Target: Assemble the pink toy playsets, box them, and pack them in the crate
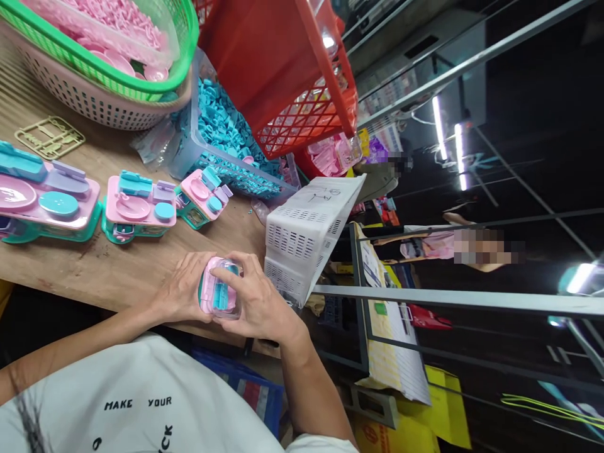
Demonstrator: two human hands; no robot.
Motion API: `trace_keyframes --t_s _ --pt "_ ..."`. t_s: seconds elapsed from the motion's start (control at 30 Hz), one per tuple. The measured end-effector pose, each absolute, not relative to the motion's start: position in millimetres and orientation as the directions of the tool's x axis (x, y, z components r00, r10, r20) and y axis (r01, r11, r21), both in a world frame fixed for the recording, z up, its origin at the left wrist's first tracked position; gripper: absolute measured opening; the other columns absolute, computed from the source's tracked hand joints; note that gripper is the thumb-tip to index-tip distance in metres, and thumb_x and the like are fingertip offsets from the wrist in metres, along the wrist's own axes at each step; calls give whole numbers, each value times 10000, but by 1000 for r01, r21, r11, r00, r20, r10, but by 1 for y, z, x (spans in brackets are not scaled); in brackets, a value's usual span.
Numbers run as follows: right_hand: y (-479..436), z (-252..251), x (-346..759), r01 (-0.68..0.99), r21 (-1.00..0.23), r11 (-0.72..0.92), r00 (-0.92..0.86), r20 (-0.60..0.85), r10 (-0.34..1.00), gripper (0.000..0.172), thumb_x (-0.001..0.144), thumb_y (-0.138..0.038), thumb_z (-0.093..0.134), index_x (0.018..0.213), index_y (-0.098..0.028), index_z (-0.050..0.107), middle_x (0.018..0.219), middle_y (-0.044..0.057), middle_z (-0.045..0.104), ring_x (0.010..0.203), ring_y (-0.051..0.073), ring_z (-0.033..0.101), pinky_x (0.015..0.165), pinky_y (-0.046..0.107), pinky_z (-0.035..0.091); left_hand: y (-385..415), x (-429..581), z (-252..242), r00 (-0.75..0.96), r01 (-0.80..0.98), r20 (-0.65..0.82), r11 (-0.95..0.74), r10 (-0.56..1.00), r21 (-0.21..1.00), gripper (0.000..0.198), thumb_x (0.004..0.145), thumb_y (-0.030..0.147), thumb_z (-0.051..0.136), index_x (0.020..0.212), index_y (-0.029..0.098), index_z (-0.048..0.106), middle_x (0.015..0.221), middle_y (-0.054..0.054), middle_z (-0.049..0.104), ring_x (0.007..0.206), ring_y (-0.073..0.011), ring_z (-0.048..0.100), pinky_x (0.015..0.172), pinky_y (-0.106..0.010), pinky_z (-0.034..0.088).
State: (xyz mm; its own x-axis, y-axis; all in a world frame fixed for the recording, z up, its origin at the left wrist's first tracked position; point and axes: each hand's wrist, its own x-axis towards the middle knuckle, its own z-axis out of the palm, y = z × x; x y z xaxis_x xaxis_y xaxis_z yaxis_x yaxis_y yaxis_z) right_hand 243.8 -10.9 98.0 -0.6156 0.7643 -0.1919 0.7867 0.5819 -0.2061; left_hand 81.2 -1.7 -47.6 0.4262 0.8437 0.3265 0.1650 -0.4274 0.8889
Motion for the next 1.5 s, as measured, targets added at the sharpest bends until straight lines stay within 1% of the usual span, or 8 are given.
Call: trace_keyframes --t_s 0.13,0.27,0.53,0.83,1.03,1.3,1.4,1.5 --pt "-9 100 242 779 -200 595 -627 -213 749 814 706 -313 809 1413 -281 407 1368 139 370 1242 330 467 995 516 515 -3 82 -48 427 164 306 -405 851 899 924 570 485 803 1344 207 380 1298 -134 552 1211 -365 524 1018 -536 438" --pt "-10 100 243 782 -202 590 -623 -221 751 828 703 -304 813 1416 -271 394 1357 141 368 1246 331 463 996 521 516 -3 83 -47 417 166 300 -396 858 903 885 565 458 806 1314 213 402 1273 -122 565 1186 -351 537 1001 -515 449" --pt "-4 107 235 785 -208 584 -620 -283 732 808 710 -290 811 1413 -274 411 1353 153 369 1262 339 457 1028 528 506 -2 84 -52 424 143 328 -420 844 896 924 544 487 831 1320 212 412 1269 -126 573 1176 -355 531 994 -521 441" --pt "6 117 218 789 -142 598 -602 -376 705 772 653 -270 833 1361 -259 524 1332 157 418 1193 357 463 989 572 512 -4 83 -51 426 129 307 -394 851 910 1006 552 410 824 1413 235 335 1384 -146 519 1279 -368 483 1053 -540 396" --pt "5 118 214 801 -123 586 -582 -388 715 747 674 -288 827 1356 -226 528 1334 169 408 1197 357 448 995 570 503 -3 83 -50 415 137 314 -400 854 906 997 541 397 824 1401 207 356 1367 -152 531 1257 -362 494 1051 -537 405" --pt "11 125 193 795 -27 606 -550 -454 701 756 611 -211 826 1318 -222 559 1256 145 472 1077 320 451 916 539 522 -1 81 -50 402 122 310 -386 862 914 966 527 378 833 1374 226 395 1333 -128 534 1223 -360 509 1033 -537 440" --pt "19 127 194 776 -60 628 -578 -467 669 724 621 -242 842 1295 -214 578 1223 138 480 1078 314 461 943 532 509 -1 81 -50 404 115 304 -377 863 919 973 517 381 849 1366 234 397 1335 -123 531 1230 -360 507 1043 -537 440" --pt "27 128 202 752 -151 642 -623 -482 616 784 630 -273 859 1347 -206 550 1211 132 473 1123 314 477 996 526 490 -1 81 -49 410 115 312 -388 857 914 958 528 397 850 1356 247 392 1341 -116 532 1228 -359 512 1047 -533 432"
